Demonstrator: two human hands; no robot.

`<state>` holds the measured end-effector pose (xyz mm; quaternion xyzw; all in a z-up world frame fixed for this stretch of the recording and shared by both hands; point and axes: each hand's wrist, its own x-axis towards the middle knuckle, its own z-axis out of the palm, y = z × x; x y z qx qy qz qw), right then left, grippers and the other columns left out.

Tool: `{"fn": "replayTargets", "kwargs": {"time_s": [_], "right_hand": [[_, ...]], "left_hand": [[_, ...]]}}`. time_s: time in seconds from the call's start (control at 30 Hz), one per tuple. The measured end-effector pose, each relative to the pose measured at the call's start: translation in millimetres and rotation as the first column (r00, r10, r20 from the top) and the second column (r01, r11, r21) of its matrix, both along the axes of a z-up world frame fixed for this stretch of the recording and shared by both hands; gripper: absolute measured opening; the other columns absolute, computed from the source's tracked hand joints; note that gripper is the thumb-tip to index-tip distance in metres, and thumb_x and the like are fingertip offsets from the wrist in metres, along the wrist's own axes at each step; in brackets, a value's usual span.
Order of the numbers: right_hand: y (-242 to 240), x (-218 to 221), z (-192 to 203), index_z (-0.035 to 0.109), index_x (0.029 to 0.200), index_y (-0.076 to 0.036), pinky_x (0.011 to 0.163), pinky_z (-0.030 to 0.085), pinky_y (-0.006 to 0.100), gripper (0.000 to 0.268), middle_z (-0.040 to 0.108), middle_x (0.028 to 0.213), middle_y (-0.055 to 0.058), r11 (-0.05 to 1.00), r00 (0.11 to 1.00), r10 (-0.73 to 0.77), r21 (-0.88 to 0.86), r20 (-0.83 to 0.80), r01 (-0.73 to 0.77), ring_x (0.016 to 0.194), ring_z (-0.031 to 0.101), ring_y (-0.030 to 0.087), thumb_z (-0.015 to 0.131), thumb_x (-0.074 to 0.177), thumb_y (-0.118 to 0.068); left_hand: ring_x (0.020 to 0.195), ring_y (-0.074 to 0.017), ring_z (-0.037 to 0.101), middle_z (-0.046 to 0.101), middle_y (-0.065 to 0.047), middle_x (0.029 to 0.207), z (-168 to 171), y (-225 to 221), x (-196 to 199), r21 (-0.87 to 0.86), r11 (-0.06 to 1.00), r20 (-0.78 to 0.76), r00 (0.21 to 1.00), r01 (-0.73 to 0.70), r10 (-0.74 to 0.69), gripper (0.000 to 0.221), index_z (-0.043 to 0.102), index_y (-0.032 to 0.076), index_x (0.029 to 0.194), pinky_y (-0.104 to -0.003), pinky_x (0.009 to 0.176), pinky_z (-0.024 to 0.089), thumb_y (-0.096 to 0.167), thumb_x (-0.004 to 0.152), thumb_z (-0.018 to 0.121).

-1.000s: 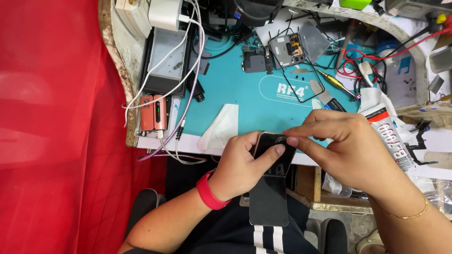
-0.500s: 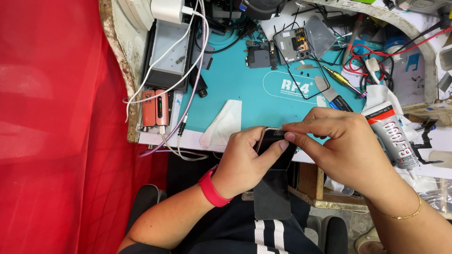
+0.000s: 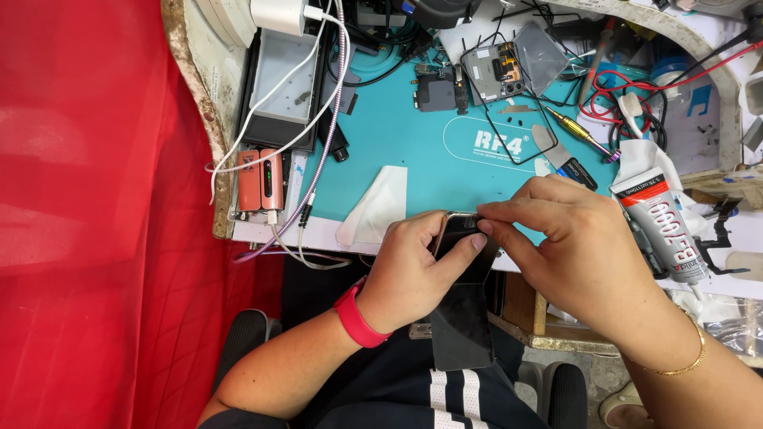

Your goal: Repairing a foldable smartphone by connecting internal ribbon cables and assembling the screen.

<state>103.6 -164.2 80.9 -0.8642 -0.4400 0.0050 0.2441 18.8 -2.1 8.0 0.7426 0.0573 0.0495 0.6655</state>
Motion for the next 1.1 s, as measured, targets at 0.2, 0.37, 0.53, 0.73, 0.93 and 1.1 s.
{"fn": "replayTargets", "kwargs": {"time_s": [0.2,0.37,0.53,0.73,0.93,1.1], "right_hand": [[-3,-1,2,0.077,0.101,-0.009,0.063,0.047,0.037,0.014,0.065,0.078,0.003,0.998,0.999,-0.043,-0.046,0.032,0.044,0.070,0.058,0.023,0.080,0.092,-0.019],[-11,3,8,0.076,0.109,-0.014,0.057,0.052,0.032,0.032,0.068,0.085,0.000,0.979,0.981,-0.177,-0.116,-0.081,0.167,0.076,0.064,0.017,0.084,0.084,-0.033],[-11,-4,4,0.072,0.118,-0.010,0.069,0.049,0.029,0.038,0.071,0.094,0.005,0.976,0.964,-0.209,0.033,-0.163,0.217,0.079,0.063,0.015,0.084,0.083,-0.018],[-3,-13,-21,0.069,0.122,-0.007,0.075,0.049,0.032,0.054,0.070,0.097,0.007,0.955,0.970,-0.200,0.193,-0.141,0.225,0.085,0.061,0.019,0.092,0.078,-0.026],[-30,-15,-23,0.067,0.103,0.004,0.089,0.055,0.041,0.021,0.062,0.108,0.024,0.910,0.997,-0.077,0.409,0.008,0.067,0.100,0.064,0.036,0.052,0.104,-0.010],[-34,-17,-27,0.070,0.123,-0.011,0.108,0.043,0.055,0.030,0.057,0.136,0.020,0.971,0.985,0.135,0.181,0.107,-0.153,0.118,0.053,0.041,0.050,0.103,-0.022]], "left_hand": [[0.062,-0.0101,0.042,0.046,0.006,0.065,2,0,-2,-0.023,1.000,-0.019,1.000,0.010,-0.010,0.031,0.052,0.013,0.072,-0.030,0.057,0.036,0.025,0.095,0.068],[0.076,-0.0077,0.062,0.071,0.006,0.084,11,3,-4,-0.116,0.991,-0.011,0.998,0.065,-0.067,0.021,0.076,0.013,0.109,-0.025,0.070,0.050,0.026,0.096,0.066],[0.066,-0.0074,0.052,0.059,0.008,0.072,9,-1,-6,-0.112,0.990,-0.035,0.995,0.090,-0.095,0.021,0.076,0.012,0.103,-0.026,0.062,0.044,0.029,0.095,0.067],[0.069,-0.0087,0.052,0.064,0.005,0.077,1,-13,-8,-0.113,0.984,0.037,0.990,0.136,-0.133,0.012,0.066,0.011,0.088,-0.028,0.064,0.044,0.020,0.096,0.067],[0.065,-0.0061,0.045,0.048,0.010,0.068,8,-8,-13,-0.190,0.972,-0.027,0.989,0.140,-0.148,0.023,0.063,0.012,0.083,-0.027,0.060,0.040,0.029,0.097,0.067],[0.063,-0.0072,0.045,0.049,0.008,0.066,9,-10,-13,-0.135,0.981,-0.025,0.989,0.142,-0.147,0.026,0.059,0.013,0.079,-0.028,0.058,0.039,0.028,0.097,0.068]]}}
